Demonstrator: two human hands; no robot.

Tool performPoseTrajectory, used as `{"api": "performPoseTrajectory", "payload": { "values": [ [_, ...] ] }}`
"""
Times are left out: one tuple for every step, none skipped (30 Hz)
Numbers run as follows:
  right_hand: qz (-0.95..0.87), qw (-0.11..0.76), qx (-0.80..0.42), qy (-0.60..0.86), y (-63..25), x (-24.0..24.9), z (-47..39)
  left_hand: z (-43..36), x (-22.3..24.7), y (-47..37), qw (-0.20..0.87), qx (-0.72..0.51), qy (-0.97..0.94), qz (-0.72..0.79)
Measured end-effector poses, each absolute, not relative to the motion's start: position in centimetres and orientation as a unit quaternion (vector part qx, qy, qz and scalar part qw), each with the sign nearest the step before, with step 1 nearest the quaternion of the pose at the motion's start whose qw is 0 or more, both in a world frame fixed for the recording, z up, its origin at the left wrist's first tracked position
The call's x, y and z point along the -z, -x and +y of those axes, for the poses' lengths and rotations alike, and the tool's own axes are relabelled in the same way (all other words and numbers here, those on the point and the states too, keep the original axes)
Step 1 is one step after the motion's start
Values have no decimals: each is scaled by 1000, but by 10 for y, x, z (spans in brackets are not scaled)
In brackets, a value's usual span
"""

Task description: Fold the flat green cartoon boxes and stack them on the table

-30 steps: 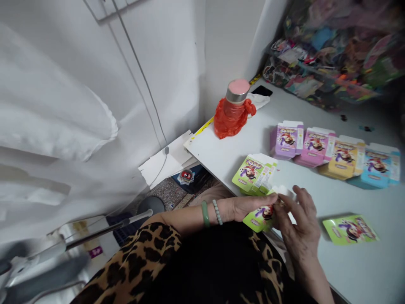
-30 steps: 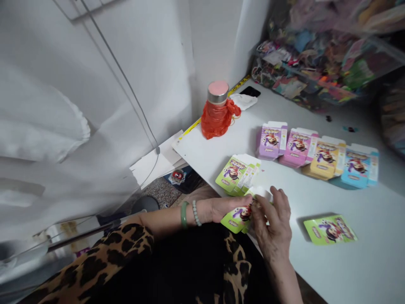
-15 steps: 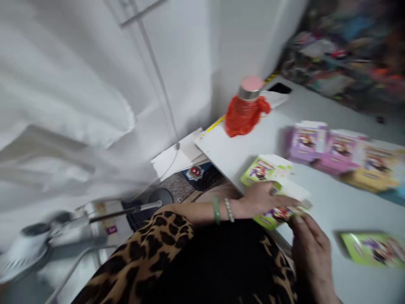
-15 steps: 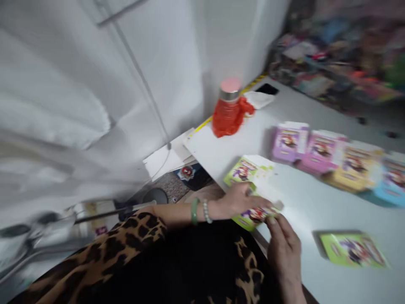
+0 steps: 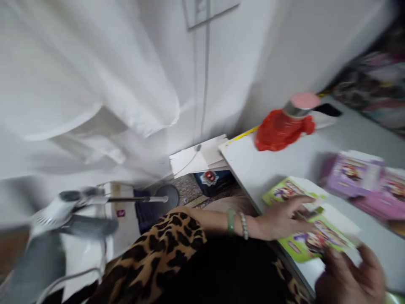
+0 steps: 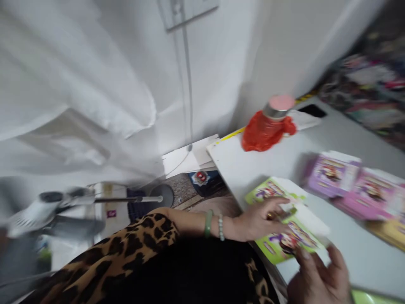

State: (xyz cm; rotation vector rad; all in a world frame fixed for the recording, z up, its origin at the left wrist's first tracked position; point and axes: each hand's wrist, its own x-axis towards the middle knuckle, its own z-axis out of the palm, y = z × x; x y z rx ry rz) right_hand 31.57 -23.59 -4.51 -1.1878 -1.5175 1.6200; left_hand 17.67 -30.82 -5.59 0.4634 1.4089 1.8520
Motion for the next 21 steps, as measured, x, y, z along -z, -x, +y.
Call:
{"api": "performPoseTrajectory", "payload": {
  "values": [
    [-549, 330, -606, 472, -310, 40, -238, -313, 50, -174, 359, -722, -222, 548],
    [-537, 331, -609, 480, -305, 36, -240, -318, 45, -170, 353, -720, -245, 545],
    [-538, 321, -616, 478, -301, 32, -241, -321, 42, -165, 362, -714, -250, 544],
    [-543, 305, -626, 469, -297, 29, -240, -323, 40, -159, 381, -708, -245, 542],
    [-546, 288, -641, 457, -294, 27, -238, -323, 39, -153, 414, -697, -243, 534],
    [-545, 269, -657, 445, -292, 25, -235, -323, 39, -147, 446, -688, -241, 519],
    [-540, 249, -678, 433, -291, 24, -231, -321, 38, -141, 485, -674, -241, 502],
    [-533, 230, -698, 419, -292, 23, -227, -320, 38, -137, 513, -654, -248, 498],
    [-527, 213, -715, 407, -293, 22, -224, -319, 37, -134, 525, -633, -261, 505],
    [-524, 202, -727, 396, -295, 22, -222, -318, 35, -132, 537, -608, -281, 513],
    [-526, 194, -732, 387, -298, 22, -221, -319, 33, -131, 544, -580, -307, 523],
    [-532, 190, -732, 382, -301, 22, -221, -320, 30, -131, 549, -550, -335, 532],
    [-540, 187, -728, 379, -303, 22, -222, -321, 28, -132, 554, -522, -361, 540],
    [-546, 186, -723, 380, -305, 23, -223, -322, 27, -134, 558, -501, -378, 544],
    [-547, 188, -720, 383, -307, 24, -224, -323, 26, -137, 561, -494, -381, 545],
    [-541, 197, -719, 389, -307, 25, -225, -324, 26, -140, 565, -501, -369, 542],
    [-528, 210, -723, 394, -307, 26, -226, -324, 26, -143, 568, -521, -345, 536],
    [-511, 224, -729, 397, -307, 27, -226, -324, 27, -146, 569, -547, -313, 529],
    [-497, 233, -737, 395, -307, 28, -226, -324, 28, -149, 569, -571, -281, 521],
    [-489, 240, -742, 391, -307, 29, -226, -323, 29, -152, 570, -587, -255, 515],
    [-492, 246, -741, 386, -308, 30, -226, -322, 29, -155, 576, -592, -239, 510]
  ]
}}
